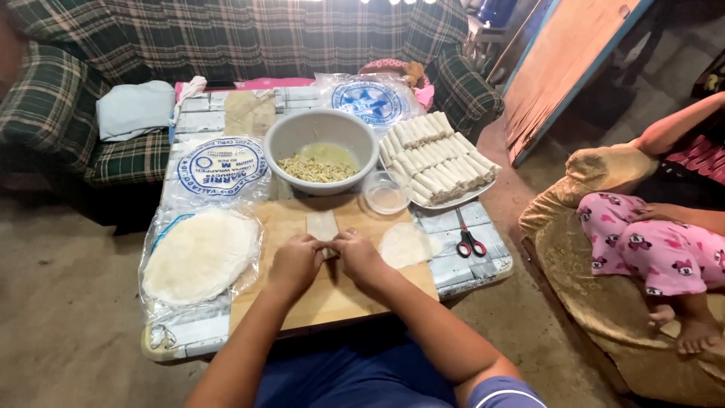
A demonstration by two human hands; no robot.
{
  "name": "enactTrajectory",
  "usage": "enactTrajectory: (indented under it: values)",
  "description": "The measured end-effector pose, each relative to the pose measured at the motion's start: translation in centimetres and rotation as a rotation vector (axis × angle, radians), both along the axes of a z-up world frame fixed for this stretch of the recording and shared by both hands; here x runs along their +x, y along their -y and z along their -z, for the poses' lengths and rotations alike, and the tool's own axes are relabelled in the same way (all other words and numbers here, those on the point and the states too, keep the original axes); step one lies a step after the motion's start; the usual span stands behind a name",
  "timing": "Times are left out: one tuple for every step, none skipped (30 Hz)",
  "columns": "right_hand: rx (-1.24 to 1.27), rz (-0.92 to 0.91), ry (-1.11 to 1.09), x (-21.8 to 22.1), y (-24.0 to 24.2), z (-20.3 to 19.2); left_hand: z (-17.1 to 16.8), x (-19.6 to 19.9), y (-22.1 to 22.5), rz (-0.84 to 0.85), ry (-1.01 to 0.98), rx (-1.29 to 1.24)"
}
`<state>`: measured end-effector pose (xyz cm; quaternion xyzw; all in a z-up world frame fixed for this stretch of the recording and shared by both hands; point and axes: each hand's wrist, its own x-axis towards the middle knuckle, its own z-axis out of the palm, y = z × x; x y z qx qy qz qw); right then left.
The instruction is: Assembling spring rolls by placing filling on wrappers and rolling them up manually.
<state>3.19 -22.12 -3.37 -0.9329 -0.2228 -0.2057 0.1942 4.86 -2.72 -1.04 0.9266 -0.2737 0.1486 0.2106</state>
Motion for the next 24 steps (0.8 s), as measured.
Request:
enactTrajectory:
  values:
    - [0.000, 0.000, -0.001, -0.8, -0.2, -1.6, -1.1, -0.4, -0.4, 0.000, -0.001, 0.000]
    - [-0.023, -0.022, -0.021, -1.6, -0.4, -3.2, -2.1, -0.9, -0.9, 0.102, -0.006, 0.003]
    - [-0.043, -0.044, -0.045, -2.7, -0.6, -4.6, -3.1, -1.6, -1.4, 0.205, -0.015, 0.008]
    - [-0.041, -0.042, -0.050, -2.3, -0.7, -4.5, -2.7, -0.8, -1.5, 0.206, -0.020, 0.010]
    - [-0.026, -0.042, -0.002, -2.1, -0.8, -4.2, -2.1, -0.2, -1.7, 0.237, -0.013, 0.026]
    - [-0.011, -0.042, 0.047, -2.0, -0.9, -3.9, -1.6, 0.4, -1.9, 0.267, -0.006, 0.042]
    - [-0.012, -0.044, 0.055, -2.0, -0.7, -3.5, -2.8, -0.3, -1.9, 0.265, 0.002, 0.042]
    - [0.058, -0.024, -0.009, -2.0, -0.6, -3.2, -4.0, -1.1, -1.9, 0.230, -0.118, 0.000]
    - [0.128, -0.003, -0.071, -2.1, -0.4, -2.8, -5.2, -1.8, -1.9, 0.198, -0.237, -0.043]
    - [0.128, -0.002, -0.062, -2.3, -0.4, -3.3, -6.9, -2.5, -2.0, 0.199, -0.228, -0.042]
    - [0.215, 0.020, -0.168, -3.0, -0.4, -3.5, -8.3, -3.7, -2.1, 0.157, -0.380, -0.048]
    - [0.302, 0.043, -0.274, -3.6, -0.4, -3.7, -9.6, -4.8, -2.3, 0.114, -0.531, -0.054]
    - [0.303, 0.043, -0.278, -3.2, -0.2, -3.0, -8.1, -3.9, -2.1, 0.114, -0.536, -0.053]
    - [0.314, 0.054, -0.297, -2.9, 0.1, -2.3, -6.6, -3.0, -1.9, 0.123, -0.515, -0.026]
    - [0.325, 0.064, -0.319, -2.8, 0.3, -1.5, -5.0, -2.4, -1.7, 0.132, -0.498, 0.001]
    - [0.325, 0.066, -0.327, -2.7, 0.2, -1.0, -4.2, -2.0, -1.6, 0.132, -0.506, 0.001]
    - [0.305, 0.108, -0.304, -2.3, 0.1, -0.5, -3.6, -1.4, -1.3, 0.117, -0.487, -0.013]
    - [0.284, 0.150, -0.280, -2.0, 0.0, -0.2, -3.1, -0.8, -1.1, 0.101, -0.468, -0.027]
    - [0.284, 0.151, -0.276, -1.7, -0.2, -0.4, -2.5, -0.1, -1.0, 0.102, -0.464, -0.027]
    - [0.247, 0.158, -0.238, -1.4, -0.3, -0.6, -1.9, 0.6, -0.9, 0.083, -0.518, -0.034]
    - [0.211, 0.166, -0.207, -1.5, -0.5, -0.6, -1.1, 1.0, -0.7, 0.063, -0.578, -0.041]
    - [0.211, 0.167, -0.208, -2.2, -0.8, -0.7, -2.2, 0.3, -0.8, 0.064, -0.579, -0.040]
    - [0.241, 0.106, -0.097, -2.7, -1.1, -0.9, -3.4, -0.1, -0.9, 0.054, -0.616, -0.031]
    - [0.271, 0.045, 0.015, -3.1, -1.5, -1.1, -4.7, -0.5, -1.0, 0.045, -0.653, -0.022]
